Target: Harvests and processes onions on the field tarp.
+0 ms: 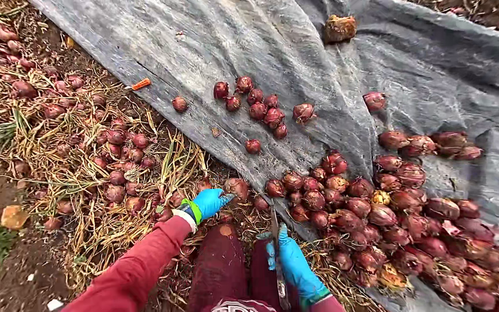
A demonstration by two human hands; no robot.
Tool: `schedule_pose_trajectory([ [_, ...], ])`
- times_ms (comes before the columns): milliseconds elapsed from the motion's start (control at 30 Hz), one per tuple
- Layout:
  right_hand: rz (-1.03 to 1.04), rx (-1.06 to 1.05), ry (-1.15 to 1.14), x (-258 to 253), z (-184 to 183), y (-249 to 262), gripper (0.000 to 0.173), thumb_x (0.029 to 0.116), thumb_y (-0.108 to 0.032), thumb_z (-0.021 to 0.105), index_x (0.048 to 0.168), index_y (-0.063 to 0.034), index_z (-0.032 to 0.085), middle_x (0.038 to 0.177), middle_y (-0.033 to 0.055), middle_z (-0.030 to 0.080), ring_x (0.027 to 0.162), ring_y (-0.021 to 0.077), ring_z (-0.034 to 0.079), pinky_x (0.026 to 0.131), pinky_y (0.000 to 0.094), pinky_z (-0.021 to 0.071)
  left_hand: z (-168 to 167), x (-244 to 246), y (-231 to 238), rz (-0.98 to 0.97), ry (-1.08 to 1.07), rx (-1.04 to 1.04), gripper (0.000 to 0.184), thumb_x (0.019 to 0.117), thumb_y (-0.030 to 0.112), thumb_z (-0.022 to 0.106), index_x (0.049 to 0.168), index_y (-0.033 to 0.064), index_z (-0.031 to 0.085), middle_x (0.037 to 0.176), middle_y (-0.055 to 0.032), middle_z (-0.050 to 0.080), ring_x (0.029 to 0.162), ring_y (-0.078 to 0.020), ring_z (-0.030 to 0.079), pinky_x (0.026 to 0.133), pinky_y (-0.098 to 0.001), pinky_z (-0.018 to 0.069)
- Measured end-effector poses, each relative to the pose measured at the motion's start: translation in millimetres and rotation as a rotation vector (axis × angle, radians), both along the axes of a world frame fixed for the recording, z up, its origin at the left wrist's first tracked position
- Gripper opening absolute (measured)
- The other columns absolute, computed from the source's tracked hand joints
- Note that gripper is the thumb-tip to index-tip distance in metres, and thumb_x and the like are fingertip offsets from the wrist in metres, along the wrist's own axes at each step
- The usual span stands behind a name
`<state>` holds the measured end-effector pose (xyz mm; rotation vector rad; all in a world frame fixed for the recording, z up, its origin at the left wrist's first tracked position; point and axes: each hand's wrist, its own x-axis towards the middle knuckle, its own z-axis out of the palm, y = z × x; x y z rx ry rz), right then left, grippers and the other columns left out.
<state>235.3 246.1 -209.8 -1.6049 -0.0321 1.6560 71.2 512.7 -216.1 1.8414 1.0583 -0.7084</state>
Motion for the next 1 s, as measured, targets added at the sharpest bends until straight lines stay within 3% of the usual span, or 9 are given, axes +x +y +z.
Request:
schedule_pose_trajectory([
  [100, 0.111, 0.183, 0.063, -15.8, 9.3, 4.8, 0.077, 0.1032, -0.068, 0.017, 0.097, -0.0060, 0.062, 0.061, 0.0047, 0.059, 0.048, 0.0185, 0.059, 0.048, 0.0354, 0.0560, 71.7, -17.7, -43.2, -0.033, -0.115, 0.007, 0.042, 0.1054, 0.048, 0.056, 0.120, 0.0108, 0.070, 0.096, -0.0143, 0.073, 0.093, -0.0310, 0.071, 0.086, -0.0587, 0.0563],
  [167, 0.144, 0.362, -0.022, -25.4, 30.7, 6.1, 0.084, 0.0887, -0.088, 0.029, 0.087, -0.0093, 0.061, 0.060, 0.0035, 0.060, 0.048, 0.0177, 0.060, 0.049, 0.0341, 0.0567, 110.1, -26.6, -64.4, -0.191, -0.105, -0.008, 0.036, 0.1040, 0.046, 0.059, 0.114, 0.0140, 0.071, 0.092, -0.0096, 0.072, 0.090, -0.0275, 0.071, 0.084, -0.0561, 0.0566],
  [233, 0.224, 0.442, -0.253, -32.9, 49.7, 0.3, 0.093, 0.0822, -0.094, 0.023, 0.083, -0.0100, 0.063, 0.060, 0.0031, 0.061, 0.049, 0.0164, 0.061, 0.049, 0.0338, 0.0560, 140.6, -34.8, -80.2, -0.380, -0.059, -0.008, 0.035, 0.1032, 0.047, 0.059, 0.108, 0.0137, 0.071, 0.090, -0.0090, 0.071, 0.089, -0.0283, 0.070, 0.082, -0.0564, 0.0554],
  [400, 0.469, 0.455, -0.446, -34.9, 73.1, -44.5, 0.081, 0.0971, -0.079, 0.025, 0.078, -0.0129, 0.067, 0.055, 0.0035, 0.054, 0.045, 0.0172, 0.053, 0.046, 0.0379, 0.0487, 176.0, -66.2, -88.8, -0.516, 0.042, 0.235, 0.032, 0.1048, 0.046, 0.056, 0.119, 0.0239, 0.074, 0.101, -0.0060, 0.075, 0.099, -0.0273, 0.071, 0.088, -0.0585, 0.0551],
  [533, 0.424, 0.399, -0.370, -42.1, 74.2, -67.6, 0.088, 0.0988, -0.077, 0.017, 0.090, -0.0068, 0.069, 0.057, 0.0073, 0.056, 0.046, 0.0201, 0.055, 0.047, 0.0386, 0.0517, 192.0, -75.6, -114.7, -0.240, -0.155, 0.419, 0.031, 0.1028, 0.046, 0.062, 0.117, 0.0205, 0.074, 0.096, -0.0058, 0.075, 0.093, -0.0254, 0.072, 0.085, -0.0574, 0.0566],
  [633, 0.635, 0.498, -0.371, -38.2, 72.0, -54.8, 0.088, 0.0919, -0.085, 0.025, 0.097, -0.0094, 0.069, 0.063, 0.0046, 0.061, 0.051, 0.0181, 0.060, 0.050, 0.0377, 0.0550, 204.9, -52.4, -159.1, -0.445, -0.176, 0.364, 0.031, 0.1031, 0.046, 0.059, 0.112, 0.0196, 0.073, 0.096, -0.0025, 0.074, 0.091, -0.0220, 0.071, 0.083, -0.0538, 0.0577],
  [700, 0.606, 0.561, -0.431, -30.3, 83.8, -37.0, 0.083, 0.0941, -0.083, 0.026, 0.088, -0.0095, 0.065, 0.061, 0.0045, 0.059, 0.050, 0.0182, 0.059, 0.048, 0.0375, 0.0536, 193.6, -38.6, -166.6, -0.471, -0.141, 0.299, 0.030, 0.1059, 0.042, 0.055, 0.111, 0.0173, 0.072, 0.097, -0.0058, 0.072, 0.093, -0.0254, 0.070, 0.083, -0.0560, 0.0560],
  [800, 0.453, 0.547, -0.501, -6.0, 87.6, -9.9, 0.087, 0.0997, -0.076, 0.014, 0.082, -0.0078, 0.065, 0.058, 0.0060, 0.058, 0.048, 0.0204, 0.057, 0.047, 0.0400, 0.0521, 147.5, -26.7, -115.4, -0.026, -0.132, 0.467, 0.026, 0.1050, 0.036, 0.057, 0.117, 0.0202, 0.074, 0.107, -0.0101, 0.076, 0.103, -0.0319, 0.072, 0.090, -0.0636, 0.0541],
  [1000, 0.167, 0.299, -0.382, 24.5, 46.9, -31.5, 0.093, 0.0943, -0.082, 0.013, 0.096, -0.0072, 0.068, 0.060, 0.0104, 0.059, 0.046, 0.0235, 0.058, 0.045, 0.0398, 0.0546, -50.4, 5.4, -89.1, 0.037, 0.350, 0.235, 0.060, 0.0836, 0.060, 0.075, 0.109, 0.0055, 0.074, 0.113, -0.0194, 0.073, 0.109, -0.0372, 0.070, 0.090, -0.0653, 0.0557],
])
